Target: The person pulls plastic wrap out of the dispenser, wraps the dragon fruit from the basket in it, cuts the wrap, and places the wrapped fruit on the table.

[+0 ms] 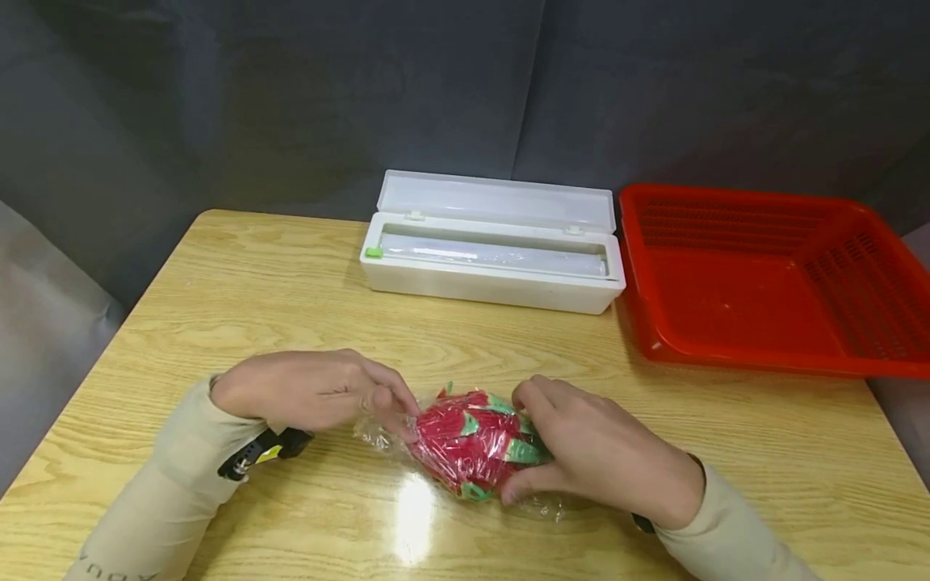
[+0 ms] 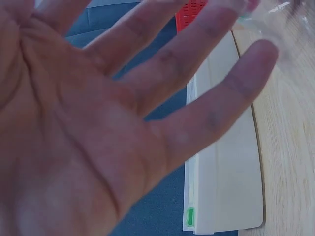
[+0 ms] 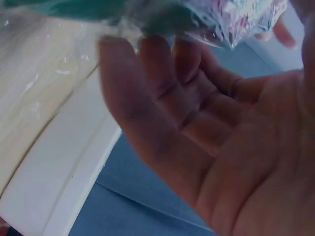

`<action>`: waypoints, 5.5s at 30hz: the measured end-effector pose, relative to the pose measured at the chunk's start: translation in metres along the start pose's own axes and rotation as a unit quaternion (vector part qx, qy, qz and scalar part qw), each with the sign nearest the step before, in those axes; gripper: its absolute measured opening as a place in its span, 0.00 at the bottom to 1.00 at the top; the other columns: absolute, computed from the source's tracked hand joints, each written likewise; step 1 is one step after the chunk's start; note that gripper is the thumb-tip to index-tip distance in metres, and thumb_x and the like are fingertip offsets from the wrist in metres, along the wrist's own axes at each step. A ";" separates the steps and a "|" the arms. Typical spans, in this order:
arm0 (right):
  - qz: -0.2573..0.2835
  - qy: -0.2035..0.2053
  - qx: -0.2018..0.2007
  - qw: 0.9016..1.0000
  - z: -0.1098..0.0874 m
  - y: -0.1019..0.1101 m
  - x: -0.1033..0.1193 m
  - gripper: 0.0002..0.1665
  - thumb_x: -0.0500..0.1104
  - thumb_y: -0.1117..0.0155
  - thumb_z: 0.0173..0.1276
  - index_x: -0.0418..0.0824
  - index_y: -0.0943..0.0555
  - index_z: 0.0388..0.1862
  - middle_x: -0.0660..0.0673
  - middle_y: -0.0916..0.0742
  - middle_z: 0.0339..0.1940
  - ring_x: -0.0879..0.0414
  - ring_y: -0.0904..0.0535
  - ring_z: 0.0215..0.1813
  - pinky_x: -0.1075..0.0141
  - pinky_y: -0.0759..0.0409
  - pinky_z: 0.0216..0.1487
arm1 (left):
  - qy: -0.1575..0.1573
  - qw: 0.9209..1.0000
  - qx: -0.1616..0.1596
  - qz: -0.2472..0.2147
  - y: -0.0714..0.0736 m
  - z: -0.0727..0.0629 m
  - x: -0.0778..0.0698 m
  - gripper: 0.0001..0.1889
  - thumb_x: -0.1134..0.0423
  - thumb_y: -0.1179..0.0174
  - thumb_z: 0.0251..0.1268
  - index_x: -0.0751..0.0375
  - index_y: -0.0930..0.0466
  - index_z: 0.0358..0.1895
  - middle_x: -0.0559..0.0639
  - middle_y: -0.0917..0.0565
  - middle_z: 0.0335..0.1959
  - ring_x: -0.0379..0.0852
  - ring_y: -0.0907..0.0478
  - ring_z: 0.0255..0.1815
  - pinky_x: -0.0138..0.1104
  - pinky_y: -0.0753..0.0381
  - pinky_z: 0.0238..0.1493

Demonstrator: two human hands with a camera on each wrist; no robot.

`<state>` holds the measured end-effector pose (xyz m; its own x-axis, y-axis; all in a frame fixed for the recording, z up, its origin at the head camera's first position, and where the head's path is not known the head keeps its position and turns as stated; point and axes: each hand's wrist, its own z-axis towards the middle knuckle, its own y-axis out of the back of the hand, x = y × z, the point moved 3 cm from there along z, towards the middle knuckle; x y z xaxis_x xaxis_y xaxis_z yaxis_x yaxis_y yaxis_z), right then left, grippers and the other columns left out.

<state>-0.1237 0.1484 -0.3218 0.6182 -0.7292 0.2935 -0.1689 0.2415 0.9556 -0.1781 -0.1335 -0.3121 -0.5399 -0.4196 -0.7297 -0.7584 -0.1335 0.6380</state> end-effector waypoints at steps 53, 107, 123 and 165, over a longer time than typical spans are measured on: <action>-0.094 0.029 0.024 0.995 -0.001 -0.005 0.008 0.46 0.66 0.15 0.43 0.38 0.21 0.50 0.51 0.22 0.36 0.60 0.28 0.35 0.68 0.18 0.32 | 0.104 0.992 -0.031 0.066 -0.014 0.028 0.017 0.54 0.34 0.30 0.51 0.55 0.40 0.80 0.48 0.20 0.69 0.44 0.24 0.72 0.44 0.25 0.76; 0.073 -0.020 0.091 0.993 0.012 -0.001 -0.048 0.45 0.60 0.23 0.60 0.37 0.23 0.69 0.52 0.15 0.50 0.63 0.22 0.43 0.71 0.18 0.45 | -0.006 0.990 -0.139 -0.009 0.000 0.034 0.033 0.20 0.59 0.35 0.71 0.50 0.25 0.63 0.43 0.14 0.58 0.39 0.15 0.57 0.37 0.13 0.60; 0.084 -0.013 0.060 0.995 0.016 -0.002 -0.058 0.42 0.55 0.27 0.62 0.38 0.24 0.72 0.45 0.13 0.62 0.56 0.15 0.58 0.55 0.12 0.60 | 0.005 0.988 -0.150 -0.038 -0.001 0.037 0.044 0.22 0.53 0.40 0.77 0.51 0.28 0.68 0.45 0.16 0.62 0.41 0.16 0.62 0.37 0.14 0.63; 0.087 -0.044 0.038 0.995 0.018 -0.005 -0.077 0.37 0.57 0.39 0.75 0.39 0.28 0.76 0.44 0.15 0.66 0.48 0.16 0.64 0.47 0.17 0.67 | 0.044 0.938 -0.341 -0.038 0.002 0.048 0.049 0.08 0.60 0.33 0.71 0.53 0.20 0.47 0.47 0.12 0.43 0.42 0.15 0.31 0.29 0.18 0.33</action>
<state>-0.1845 0.1913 -0.3482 0.5056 -0.7349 0.4520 -0.3263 0.3221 0.8887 -0.2233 -0.1114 -0.3581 -0.4386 -0.4533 -0.7760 -0.3670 -0.6979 0.6151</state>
